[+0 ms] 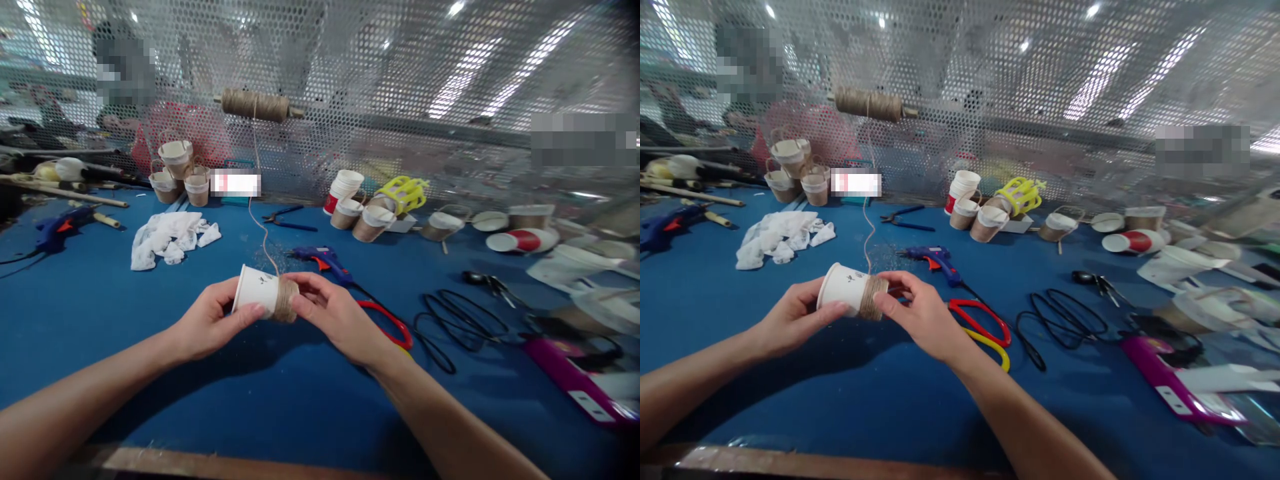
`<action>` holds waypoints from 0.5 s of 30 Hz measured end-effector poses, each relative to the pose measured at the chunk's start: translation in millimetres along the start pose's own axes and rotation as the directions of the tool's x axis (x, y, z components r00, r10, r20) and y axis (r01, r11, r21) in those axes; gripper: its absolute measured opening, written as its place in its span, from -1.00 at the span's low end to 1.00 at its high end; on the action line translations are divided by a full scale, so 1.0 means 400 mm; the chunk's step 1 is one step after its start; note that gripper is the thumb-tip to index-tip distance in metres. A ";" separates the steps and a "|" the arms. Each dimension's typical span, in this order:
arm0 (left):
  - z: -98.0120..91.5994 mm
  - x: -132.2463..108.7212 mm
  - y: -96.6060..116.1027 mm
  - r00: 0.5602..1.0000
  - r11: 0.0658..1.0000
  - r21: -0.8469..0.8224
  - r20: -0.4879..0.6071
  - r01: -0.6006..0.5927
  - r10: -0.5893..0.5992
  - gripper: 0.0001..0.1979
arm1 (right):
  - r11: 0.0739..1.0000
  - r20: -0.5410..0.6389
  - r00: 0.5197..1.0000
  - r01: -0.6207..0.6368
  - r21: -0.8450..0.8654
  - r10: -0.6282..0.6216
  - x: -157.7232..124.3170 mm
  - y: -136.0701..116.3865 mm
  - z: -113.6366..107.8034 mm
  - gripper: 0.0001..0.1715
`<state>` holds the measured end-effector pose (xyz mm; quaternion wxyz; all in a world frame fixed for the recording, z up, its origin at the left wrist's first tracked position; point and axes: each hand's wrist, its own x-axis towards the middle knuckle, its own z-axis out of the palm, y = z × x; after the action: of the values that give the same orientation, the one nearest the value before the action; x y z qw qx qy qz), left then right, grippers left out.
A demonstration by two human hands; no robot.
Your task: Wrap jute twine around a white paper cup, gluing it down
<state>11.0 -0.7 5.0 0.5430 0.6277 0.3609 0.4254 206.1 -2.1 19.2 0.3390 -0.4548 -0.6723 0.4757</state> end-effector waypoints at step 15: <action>-0.010 0.028 -0.014 0.889 0.797 -0.418 0.062 0.436 -0.453 -0.75 | 0.825 0.021 0.923 0.353 -0.440 -0.384 -0.004 0.047 0.039 -0.56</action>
<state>11.6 12.1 1.2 0.7421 0.3846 0.4087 0.3664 198.1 -6.4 -3.6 0.3369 -0.3965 -0.8244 0.2228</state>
